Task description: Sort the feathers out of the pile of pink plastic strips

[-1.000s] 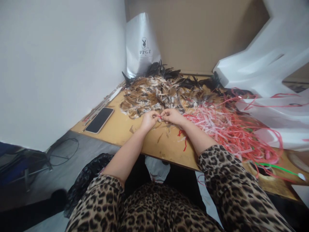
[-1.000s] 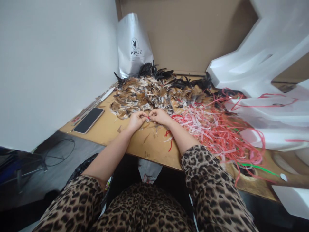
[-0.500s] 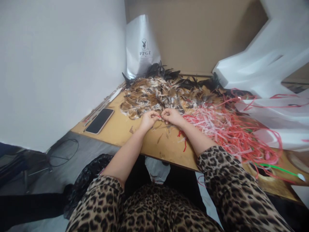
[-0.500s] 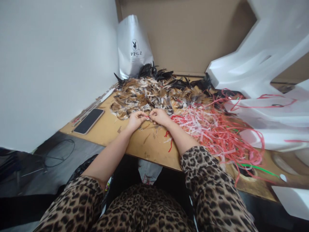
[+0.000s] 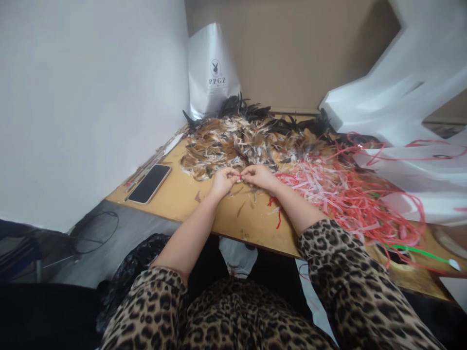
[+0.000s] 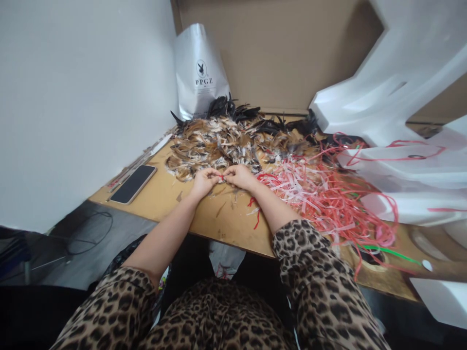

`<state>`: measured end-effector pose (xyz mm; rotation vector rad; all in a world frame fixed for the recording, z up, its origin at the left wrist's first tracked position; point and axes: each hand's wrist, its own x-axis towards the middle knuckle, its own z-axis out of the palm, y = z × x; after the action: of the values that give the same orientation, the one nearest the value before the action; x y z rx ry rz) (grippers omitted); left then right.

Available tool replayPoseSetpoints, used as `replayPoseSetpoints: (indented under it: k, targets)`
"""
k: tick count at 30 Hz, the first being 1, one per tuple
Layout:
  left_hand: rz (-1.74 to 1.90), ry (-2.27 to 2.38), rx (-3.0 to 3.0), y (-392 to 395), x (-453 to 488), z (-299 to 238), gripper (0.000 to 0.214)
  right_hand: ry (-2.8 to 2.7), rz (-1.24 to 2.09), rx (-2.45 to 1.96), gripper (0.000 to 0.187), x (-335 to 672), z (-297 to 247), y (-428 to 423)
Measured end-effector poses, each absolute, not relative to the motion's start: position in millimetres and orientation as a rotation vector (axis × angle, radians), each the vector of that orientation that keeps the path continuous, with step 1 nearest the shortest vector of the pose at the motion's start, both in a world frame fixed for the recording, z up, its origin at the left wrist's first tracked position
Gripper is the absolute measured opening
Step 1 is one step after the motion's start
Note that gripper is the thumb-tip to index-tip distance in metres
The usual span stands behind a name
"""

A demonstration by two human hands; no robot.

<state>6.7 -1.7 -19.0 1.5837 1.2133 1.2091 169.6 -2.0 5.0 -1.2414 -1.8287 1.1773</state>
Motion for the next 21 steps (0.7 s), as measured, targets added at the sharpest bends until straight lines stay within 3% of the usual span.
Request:
replayPoseSetpoints:
  k: [21]
  targets:
    - [1.006, 1.098, 1.362, -1.8, 0.4, -9.9, 0.022, -1.983, 0.939, -1.224, 0.011, 169.3, -1.2, 3.5]
